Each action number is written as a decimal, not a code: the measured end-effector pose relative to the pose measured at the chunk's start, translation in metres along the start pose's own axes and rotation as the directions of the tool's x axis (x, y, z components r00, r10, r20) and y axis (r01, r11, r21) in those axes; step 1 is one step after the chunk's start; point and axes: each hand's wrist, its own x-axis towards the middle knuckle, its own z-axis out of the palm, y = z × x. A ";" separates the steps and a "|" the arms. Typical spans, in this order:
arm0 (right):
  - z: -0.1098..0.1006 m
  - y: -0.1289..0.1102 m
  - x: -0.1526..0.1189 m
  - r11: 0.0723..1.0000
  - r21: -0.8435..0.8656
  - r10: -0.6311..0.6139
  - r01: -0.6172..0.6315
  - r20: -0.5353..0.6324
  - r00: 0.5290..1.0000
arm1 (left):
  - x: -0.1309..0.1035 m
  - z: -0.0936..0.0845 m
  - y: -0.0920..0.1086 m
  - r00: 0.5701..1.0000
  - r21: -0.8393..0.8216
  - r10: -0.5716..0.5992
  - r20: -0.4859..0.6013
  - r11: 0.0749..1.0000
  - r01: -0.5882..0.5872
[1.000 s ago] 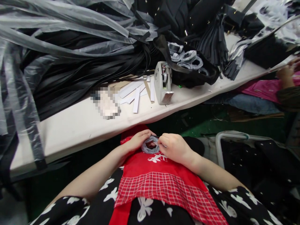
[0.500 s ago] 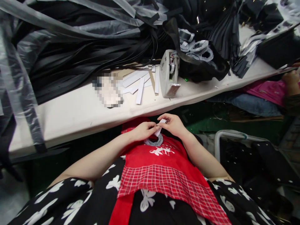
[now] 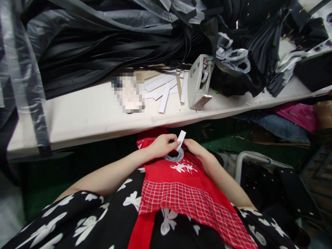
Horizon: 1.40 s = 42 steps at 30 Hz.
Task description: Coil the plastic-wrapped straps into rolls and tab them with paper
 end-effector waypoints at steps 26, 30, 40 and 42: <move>0.033 -0.011 -0.029 0.852 -0.339 -0.495 0.400 -0.268 0.827 | -0.018 0.013 0.007 0.995 0.013 0.002 -0.096 1.000 0.000; 0.036 -0.015 -0.035 0.800 -0.438 -0.564 0.411 -0.311 0.765 | -0.019 0.012 0.008 0.996 -0.016 -0.018 -0.086 1.000 0.016; 0.034 -0.019 -0.038 0.820 -0.330 -0.566 0.468 -0.346 0.748 | -0.016 0.016 0.013 0.990 -0.025 -0.010 -0.138 1.000 0.007; 0.028 -0.021 -0.038 0.856 -0.231 -0.514 0.462 -0.292 0.806 | -0.016 0.017 0.014 0.990 -0.036 -0.020 -0.141 0.999 0.015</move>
